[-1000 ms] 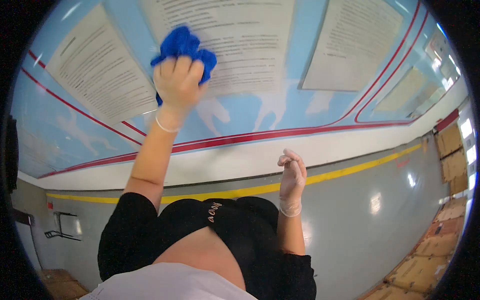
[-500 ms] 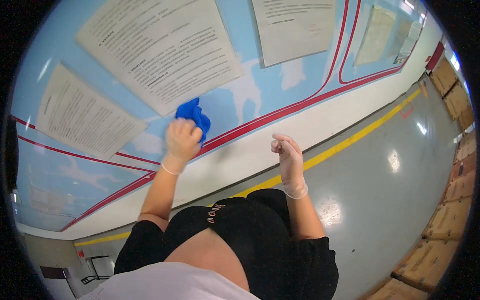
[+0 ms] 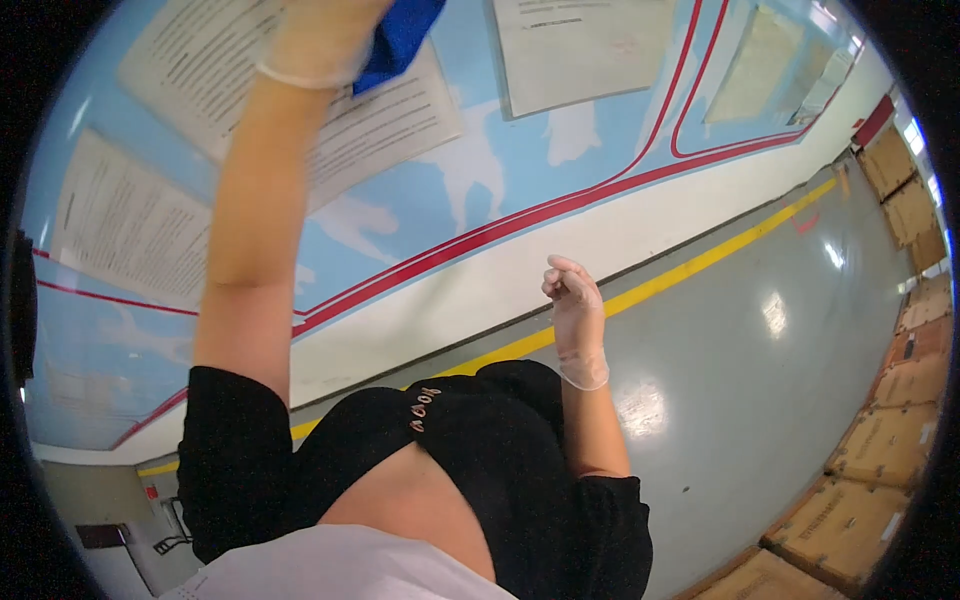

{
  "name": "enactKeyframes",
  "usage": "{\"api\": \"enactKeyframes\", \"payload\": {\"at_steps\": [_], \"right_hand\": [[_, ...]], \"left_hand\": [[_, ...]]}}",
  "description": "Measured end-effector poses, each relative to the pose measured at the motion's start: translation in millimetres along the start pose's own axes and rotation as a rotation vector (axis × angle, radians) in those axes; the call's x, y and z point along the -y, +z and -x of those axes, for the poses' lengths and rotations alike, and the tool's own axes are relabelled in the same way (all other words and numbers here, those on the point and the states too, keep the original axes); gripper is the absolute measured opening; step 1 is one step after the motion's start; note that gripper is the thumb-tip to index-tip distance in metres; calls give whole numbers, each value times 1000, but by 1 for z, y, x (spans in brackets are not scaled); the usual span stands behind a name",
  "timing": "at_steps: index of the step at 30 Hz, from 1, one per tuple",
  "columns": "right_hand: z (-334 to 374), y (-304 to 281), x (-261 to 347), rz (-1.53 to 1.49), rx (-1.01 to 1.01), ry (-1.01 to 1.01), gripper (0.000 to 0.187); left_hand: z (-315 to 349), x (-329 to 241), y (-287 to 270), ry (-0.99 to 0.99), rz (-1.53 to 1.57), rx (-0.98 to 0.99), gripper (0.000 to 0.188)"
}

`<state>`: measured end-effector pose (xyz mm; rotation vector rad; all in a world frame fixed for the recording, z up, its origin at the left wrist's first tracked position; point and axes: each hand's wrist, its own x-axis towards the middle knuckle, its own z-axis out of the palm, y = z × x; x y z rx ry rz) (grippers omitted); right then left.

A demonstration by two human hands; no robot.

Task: Cleaning a blue wall mural and various posted documents with a blue cloth.

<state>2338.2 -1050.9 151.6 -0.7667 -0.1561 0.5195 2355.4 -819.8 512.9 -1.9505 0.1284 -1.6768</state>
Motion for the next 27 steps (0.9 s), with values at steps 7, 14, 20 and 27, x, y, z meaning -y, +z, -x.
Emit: {"api": "enactKeyframes", "payload": {"at_steps": [7, 14, 20, 27], "right_hand": [[1, -10, -6, -26, -46, -1, 28], [1, -3, -6, -40, -83, 41, 28], [0, -6, -6, 13, -86, 68, 27], [-8, -5, -4, -34, -38, 153, 28]], "left_hand": [[134, -64, 14, 72, 25, 359, 14], [278, -119, 20, 318, 130, 472, 4], [313, -123, 3, 529, 341, 602, 6], [208, -143, 23, 436, 243, 313, 13]]}}
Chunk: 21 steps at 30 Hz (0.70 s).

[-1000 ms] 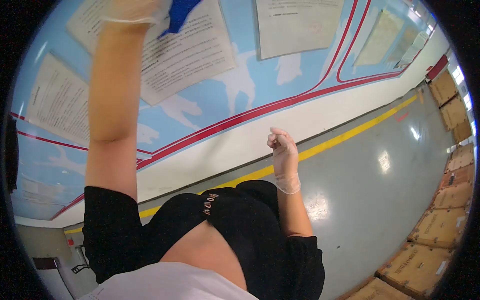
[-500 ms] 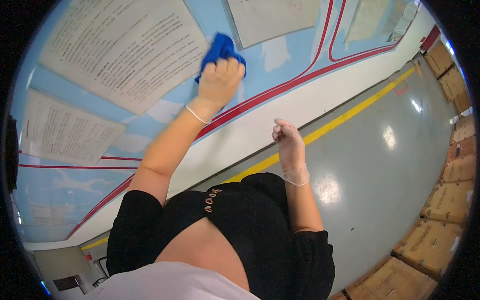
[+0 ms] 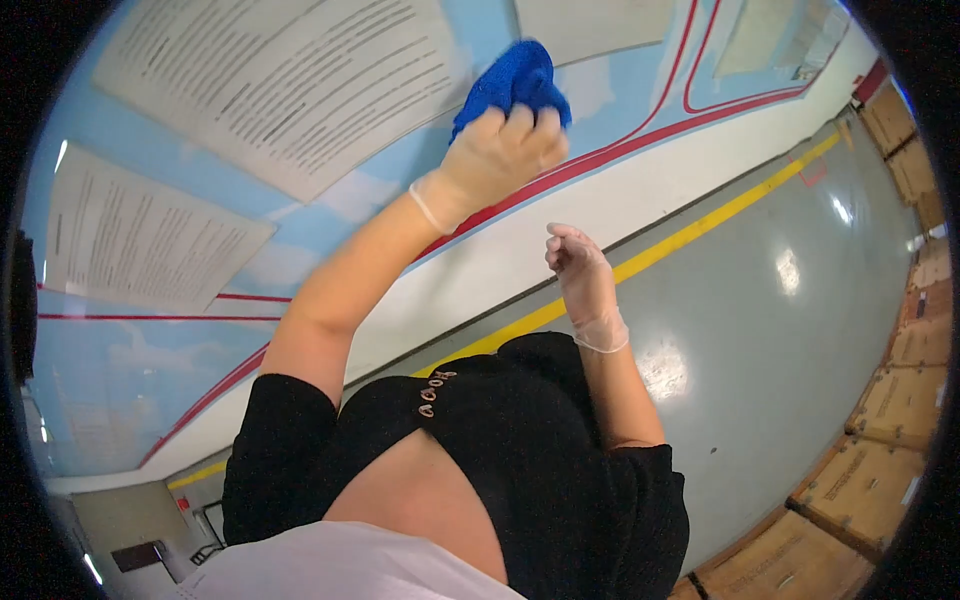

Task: Cleaning a blue wall mural and various posted documents with a blue cloth.

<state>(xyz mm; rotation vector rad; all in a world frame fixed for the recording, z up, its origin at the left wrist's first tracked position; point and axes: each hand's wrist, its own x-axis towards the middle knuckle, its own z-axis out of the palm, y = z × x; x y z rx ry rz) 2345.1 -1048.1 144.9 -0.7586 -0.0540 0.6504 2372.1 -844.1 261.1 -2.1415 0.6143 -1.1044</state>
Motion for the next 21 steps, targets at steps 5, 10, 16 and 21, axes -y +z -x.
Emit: {"api": "enactKeyframes", "payload": {"at_steps": [5, 10, 16, 21], "right_hand": [[-1, 9, 8, 36, 82, -3, 27], [-1, 17, 18, 48, 88, 20, 27], [-1, 33, 19, 154, 113, 166, 25], [-1, 56, 8, 219, 208, 240, 23]], "left_hand": [[28, 2, -3, -84, 42, 147, 16], [112, -24, -34, -120, 117, 312, 19], [197, -36, -93, -257, 69, 496, 20], [267, -43, -146, -450, 11, 683, 18]]}}
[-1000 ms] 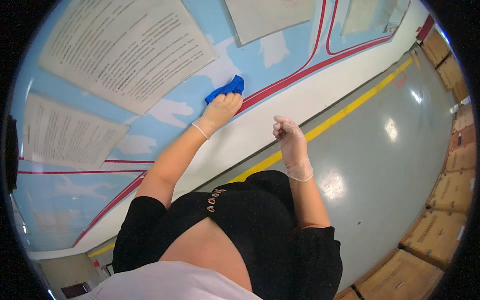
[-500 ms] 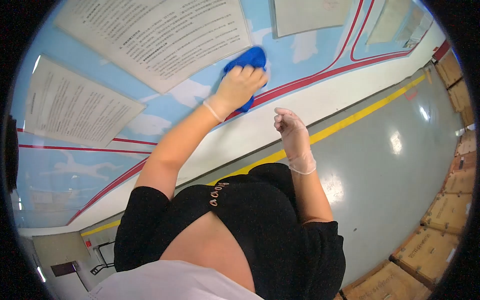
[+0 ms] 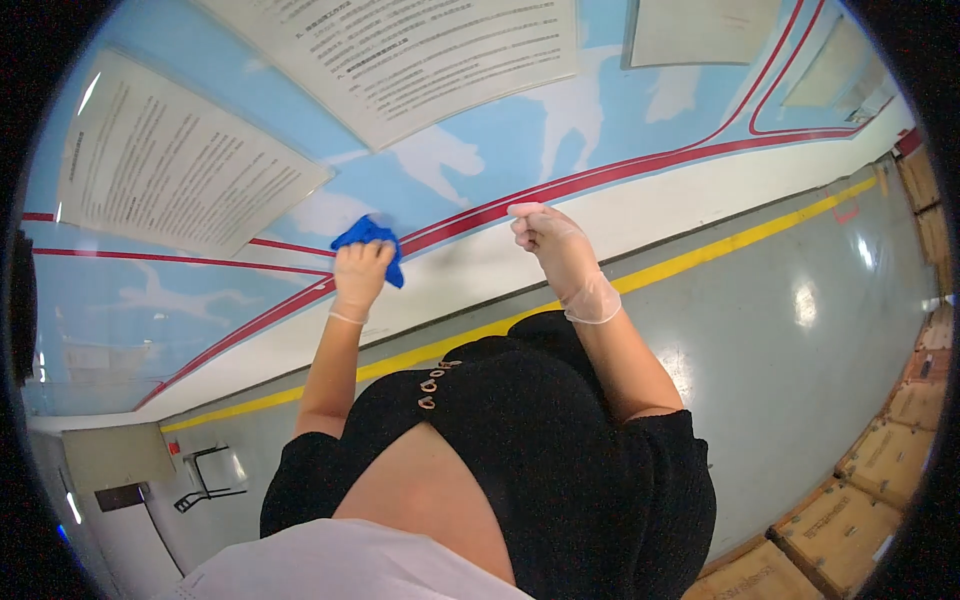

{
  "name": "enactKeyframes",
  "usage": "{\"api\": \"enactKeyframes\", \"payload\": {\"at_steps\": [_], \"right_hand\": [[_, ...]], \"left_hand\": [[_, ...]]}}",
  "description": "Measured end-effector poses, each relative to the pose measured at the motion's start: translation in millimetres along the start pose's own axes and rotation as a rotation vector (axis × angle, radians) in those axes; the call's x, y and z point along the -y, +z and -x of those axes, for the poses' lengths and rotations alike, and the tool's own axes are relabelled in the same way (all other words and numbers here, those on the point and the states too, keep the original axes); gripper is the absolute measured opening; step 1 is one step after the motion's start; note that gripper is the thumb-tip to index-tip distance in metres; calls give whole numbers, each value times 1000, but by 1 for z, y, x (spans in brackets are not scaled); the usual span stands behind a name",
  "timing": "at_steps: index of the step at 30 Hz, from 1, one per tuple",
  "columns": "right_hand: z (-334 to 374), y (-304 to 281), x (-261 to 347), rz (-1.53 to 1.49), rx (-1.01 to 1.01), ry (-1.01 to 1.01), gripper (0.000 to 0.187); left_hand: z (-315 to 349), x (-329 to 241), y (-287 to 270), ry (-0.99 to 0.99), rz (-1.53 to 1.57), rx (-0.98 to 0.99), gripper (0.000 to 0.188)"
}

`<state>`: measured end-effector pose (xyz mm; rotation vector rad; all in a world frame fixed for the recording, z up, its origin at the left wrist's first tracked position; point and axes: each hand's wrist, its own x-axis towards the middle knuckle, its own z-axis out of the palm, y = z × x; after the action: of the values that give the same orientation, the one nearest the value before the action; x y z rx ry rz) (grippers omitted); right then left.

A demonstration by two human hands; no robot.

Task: Cleaning a blue wall mural and various posted documents with a blue cloth.

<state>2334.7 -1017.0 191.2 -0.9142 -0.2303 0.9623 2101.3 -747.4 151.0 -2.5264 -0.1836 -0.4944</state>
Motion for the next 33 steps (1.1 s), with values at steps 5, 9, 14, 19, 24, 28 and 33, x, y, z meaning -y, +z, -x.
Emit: {"api": "enactKeyframes", "payload": {"at_steps": [5, 9, 14, 19, 24, 28, 33], "right_hand": [[-6, 15, -7, 35, 54, 14, 23], [0, 9, 2, 72, -9, -40, 22], [6, 5, 22, -2, 50, -151, 21], [8, 10, 24, 78, -2, -257, 22], [10, 2, 18, 64, -83, -255, 22], [10, -6, 16, 87, -77, -230, 23], [6, 7, 11, 138, -59, -177, 23]], "left_hand": [[52, 41, -9, -194, -57, -87, 18], [12, 29, -46, -172, 79, -358, 28], [-136, -19, -98, 267, 58, -657, 22], [-250, -45, -98, 530, -120, -709, 17], [-247, -31, -64, 521, -164, -609, 12], [-212, 0, -57, 489, -227, -634, 12], [-143, 43, -76, 377, -268, -493, 12]]}}
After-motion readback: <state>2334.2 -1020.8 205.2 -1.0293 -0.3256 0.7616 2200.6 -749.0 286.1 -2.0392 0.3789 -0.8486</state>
